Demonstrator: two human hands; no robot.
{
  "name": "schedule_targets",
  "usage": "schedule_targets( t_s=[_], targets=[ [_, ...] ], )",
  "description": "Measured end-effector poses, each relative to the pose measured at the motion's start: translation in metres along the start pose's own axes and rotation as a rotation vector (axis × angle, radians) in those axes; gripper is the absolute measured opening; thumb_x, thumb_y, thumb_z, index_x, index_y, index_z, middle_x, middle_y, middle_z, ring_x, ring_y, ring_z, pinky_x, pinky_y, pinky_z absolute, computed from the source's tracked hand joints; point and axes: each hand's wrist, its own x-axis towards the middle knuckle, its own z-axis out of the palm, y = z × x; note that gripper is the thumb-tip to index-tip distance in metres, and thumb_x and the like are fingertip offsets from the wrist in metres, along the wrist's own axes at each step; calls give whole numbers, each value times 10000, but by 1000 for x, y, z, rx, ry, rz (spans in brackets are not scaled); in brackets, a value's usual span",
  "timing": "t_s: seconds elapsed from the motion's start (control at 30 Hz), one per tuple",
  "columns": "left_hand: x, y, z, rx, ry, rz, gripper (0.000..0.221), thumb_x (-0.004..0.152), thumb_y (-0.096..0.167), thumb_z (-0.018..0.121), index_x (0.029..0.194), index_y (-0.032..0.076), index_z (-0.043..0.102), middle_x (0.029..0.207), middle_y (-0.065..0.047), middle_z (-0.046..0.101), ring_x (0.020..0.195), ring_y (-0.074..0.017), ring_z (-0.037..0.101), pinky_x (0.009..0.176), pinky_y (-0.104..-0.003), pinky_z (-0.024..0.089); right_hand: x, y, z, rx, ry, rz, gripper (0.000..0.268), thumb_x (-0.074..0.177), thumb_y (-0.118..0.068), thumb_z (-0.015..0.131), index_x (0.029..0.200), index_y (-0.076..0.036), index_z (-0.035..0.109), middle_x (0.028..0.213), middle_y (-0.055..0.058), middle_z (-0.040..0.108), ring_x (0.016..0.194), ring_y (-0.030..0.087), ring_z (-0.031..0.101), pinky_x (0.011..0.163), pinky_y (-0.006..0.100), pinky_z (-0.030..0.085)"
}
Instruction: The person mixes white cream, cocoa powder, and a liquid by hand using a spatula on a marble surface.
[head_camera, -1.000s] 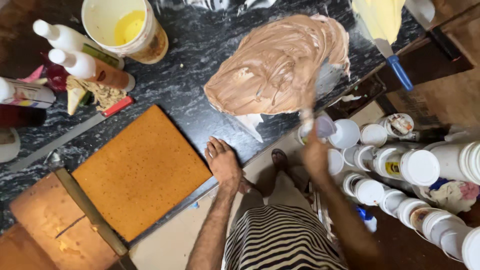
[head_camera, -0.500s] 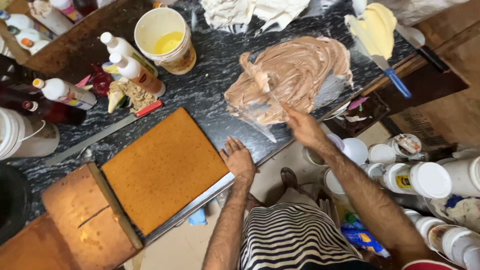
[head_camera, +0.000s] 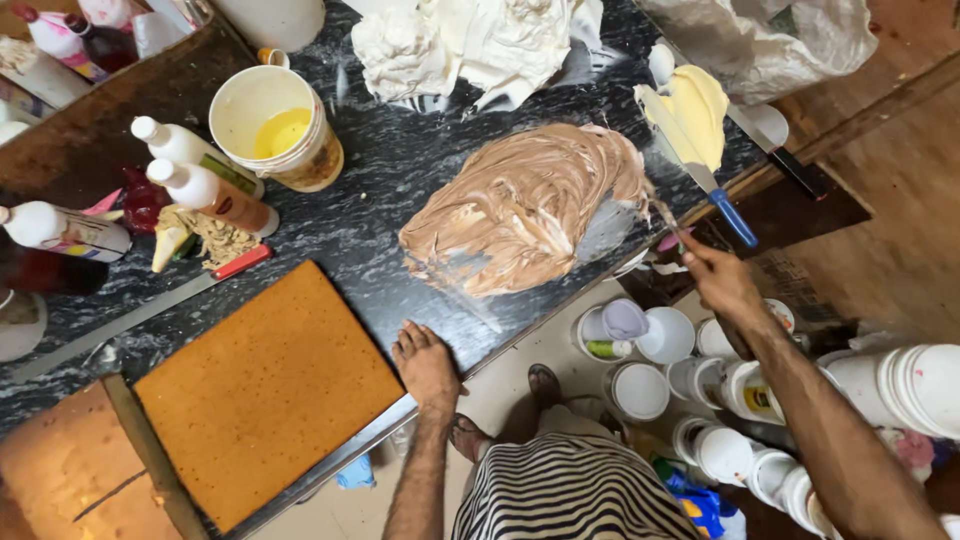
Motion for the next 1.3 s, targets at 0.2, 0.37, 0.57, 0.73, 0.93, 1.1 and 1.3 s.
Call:
schedule_targets(
  t_s=[0.2, 0.37, 0.57, 0.73, 0.93, 1.1, 1.3],
  targets=[
    [-3, 2, -1, -22, -7, -16, 1354, 409, 420, 1043, 1512, 6, 376, 1627, -225, 296, 1488, -331, 325, 1211, -475, 276, 85, -3, 75, 219, -223, -30, 299, 1103, -255, 625, 1283, -47, 743, 740, 96, 580, 614, 207, 538, 540, 417, 452],
    [-6, -2, -7, -108, -11, -40, 1308, 416, 330, 1040, 1509, 57, 376, 1648, -148, 260, 1511, -284, 290, 1208, -493, 274, 53, -26, 4, -974, -271, -324, 777, 872, -116, 630, 1595, -334, 448, 1173, 255, 590, 914, 361, 716, 700, 483, 597],
    [-1, 8, 5, -31, 13, -78, 1305, 441, 295, 1031, 1524, 26, 354, 1642, -167, 260, 1505, -292, 290, 1201, -490, 280, 105, -63, 43, -24, -322, -205, 495, 1072, -206, 544, 1564, -144, 545, 1167, 229, 642, 918, 387, 599, 734, 474, 517],
    [-3, 7, 9, -58, 71, -75, 1251, 448, 270, 1017, 1507, 28, 398, 1638, -179, 304, 1498, -303, 325, 1189, -489, 307, 61, -15, 43, -1146, -286, -761, 746, 905, -157, 601, 1597, -268, 347, 1069, 180, 611, 850, 290, 683, 750, 443, 595],
    [4, 5, 21, -59, 95, -57, 1210, 466, 282, 1008, 1494, 12, 428, 1625, -204, 330, 1484, -322, 342, 1182, -491, 322, 138, -64, 30, -597, -62, -438, 473, 965, -161, 566, 1428, -249, 603, 975, 226, 709, 841, 369, 721, 745, 512, 576],
    [11, 2, 21, -55, 168, -61, 1192, 450, 285, 1010, 1475, 32, 459, 1616, -189, 355, 1475, -324, 354, 1168, -512, 329, 55, -76, 104, -525, -250, -346, 329, 1096, -372, 644, 1123, -68, 765, 962, 255, 799, 857, 322, 752, 778, 496, 598],
    [-4, -6, 2, -138, 42, -20, 1281, 435, 327, 1027, 1512, 21, 405, 1636, -195, 298, 1499, -322, 305, 1189, -509, 288, 3, -57, 23, -1363, -139, -410, 712, 990, -128, 469, 1650, -306, 270, 1268, 244, 611, 1028, 381, 702, 776, 454, 627]
  ],
)
